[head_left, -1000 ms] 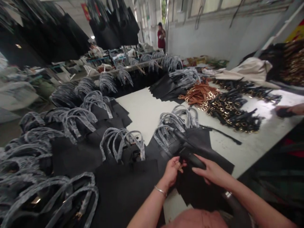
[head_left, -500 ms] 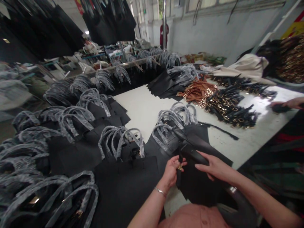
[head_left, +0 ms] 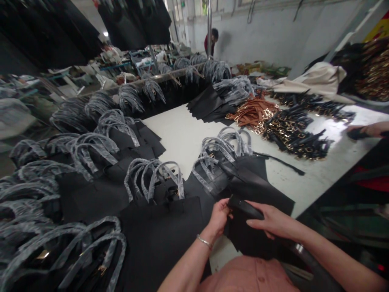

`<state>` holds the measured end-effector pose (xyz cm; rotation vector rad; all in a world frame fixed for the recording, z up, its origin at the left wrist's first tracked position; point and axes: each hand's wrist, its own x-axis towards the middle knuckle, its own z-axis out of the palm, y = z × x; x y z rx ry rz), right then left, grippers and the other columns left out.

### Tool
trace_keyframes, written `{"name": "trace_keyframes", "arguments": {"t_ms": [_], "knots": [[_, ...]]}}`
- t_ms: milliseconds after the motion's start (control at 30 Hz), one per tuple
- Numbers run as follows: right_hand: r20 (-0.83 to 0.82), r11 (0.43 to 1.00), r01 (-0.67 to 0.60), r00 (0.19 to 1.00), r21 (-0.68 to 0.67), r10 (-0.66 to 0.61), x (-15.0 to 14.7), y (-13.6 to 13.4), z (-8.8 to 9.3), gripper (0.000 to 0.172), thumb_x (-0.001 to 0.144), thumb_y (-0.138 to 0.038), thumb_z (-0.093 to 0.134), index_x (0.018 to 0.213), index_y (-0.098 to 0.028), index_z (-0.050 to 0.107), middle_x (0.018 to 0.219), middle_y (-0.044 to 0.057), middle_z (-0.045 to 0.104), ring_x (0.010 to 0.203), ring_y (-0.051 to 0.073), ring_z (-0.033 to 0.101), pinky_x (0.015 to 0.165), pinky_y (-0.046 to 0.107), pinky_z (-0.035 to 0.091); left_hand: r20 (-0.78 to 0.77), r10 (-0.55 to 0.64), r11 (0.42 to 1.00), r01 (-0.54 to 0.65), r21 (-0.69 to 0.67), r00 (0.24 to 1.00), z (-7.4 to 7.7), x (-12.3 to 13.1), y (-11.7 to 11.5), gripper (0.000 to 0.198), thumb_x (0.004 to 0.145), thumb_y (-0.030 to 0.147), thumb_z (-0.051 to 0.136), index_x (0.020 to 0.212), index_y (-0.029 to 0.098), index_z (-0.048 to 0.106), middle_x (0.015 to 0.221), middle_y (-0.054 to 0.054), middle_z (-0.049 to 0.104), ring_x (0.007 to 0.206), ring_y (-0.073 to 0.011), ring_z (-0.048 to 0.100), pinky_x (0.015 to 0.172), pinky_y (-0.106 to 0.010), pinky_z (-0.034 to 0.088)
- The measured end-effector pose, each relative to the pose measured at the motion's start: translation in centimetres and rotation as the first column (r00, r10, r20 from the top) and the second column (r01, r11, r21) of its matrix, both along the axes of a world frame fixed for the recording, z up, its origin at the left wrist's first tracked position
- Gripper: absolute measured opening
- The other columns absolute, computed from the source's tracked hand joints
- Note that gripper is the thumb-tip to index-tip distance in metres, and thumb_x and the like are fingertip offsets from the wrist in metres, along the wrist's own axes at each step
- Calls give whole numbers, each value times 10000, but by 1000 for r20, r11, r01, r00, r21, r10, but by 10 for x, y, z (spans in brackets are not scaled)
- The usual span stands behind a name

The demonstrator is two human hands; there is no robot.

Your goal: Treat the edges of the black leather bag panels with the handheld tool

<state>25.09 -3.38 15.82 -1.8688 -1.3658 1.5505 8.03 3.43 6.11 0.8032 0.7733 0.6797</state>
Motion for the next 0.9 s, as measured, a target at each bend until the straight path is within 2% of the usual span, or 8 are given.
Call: {"name": "trace_keyframes", "arguments": {"t_ms": [167,267,400,500,633,767,833,900], "knots": [[130,978,149,977,146,-169,8,10,6,750,825,-412,633,1479,-160,366,472,-61,566,393,114,549,383,173,413,68,1,992,8,-127,998,5,9,-8,383,601,148,676,981,96,670,932,-138,683,780,-191,649,506,-198,378],[119,989,121,984,89,-131,19,4,7,771,831,-416,632,1498,-177,329,477,-63,565,392,117,549,378,175,412,90,54,978,-35,-205,994,7,7,-6,404,575,116,672,979,106,674,1013,-146,677,874,-217,659,516,-184,393],[3,1000,16,1000,-24,-16,20,-8,2,761,818,-374,645,1494,-203,343,625,-43,616,393,85,529,373,169,407,97,22,993,-10,-114,995,3,5,-3,377,591,103,629,961,118,699,884,-83,675,717,-124,602,525,-169,393],[11,1000,19,1000,0,-19,11,-5,-3,742,825,-357,628,1491,-187,349,580,-52,594,390,90,527,370,165,397,35,39,996,-36,-78,999,0,6,-4,361,610,130,623,964,121,696,847,-78,673,677,-125,590,527,-189,396],[81,998,60,995,29,-62,10,-1,-3,759,823,-357,630,1500,-189,329,527,-63,582,393,101,530,375,167,402,45,50,987,-43,-154,998,2,6,-8,404,609,143,646,1011,124,687,982,-117,678,820,-180,642,538,-194,377],[14,1000,27,1000,-8,-27,11,-3,-1,738,794,-343,657,1471,-223,389,651,-41,645,400,87,535,374,170,401,40,135,962,-122,-243,990,5,7,-13,268,738,262,608,916,84,697,828,-108,671,657,-129,571,521,-203,378],[74,993,100,992,55,-104,10,-1,0,737,793,-347,655,1468,-205,395,598,-51,619,402,96,537,379,174,404,11,161,913,-144,-381,987,3,9,-16,274,782,319,620,885,75,688,769,-100,656,570,-98,509,496,-201,364],[127,981,161,977,105,-174,12,1,1,754,801,-365,649,1480,-184,375,520,-65,582,406,110,543,404,185,426,2,161,865,-140,-482,987,1,10,-20,243,738,280,699,881,83,686,732,-68,633,529,-71,463,486,-189,350]]}}
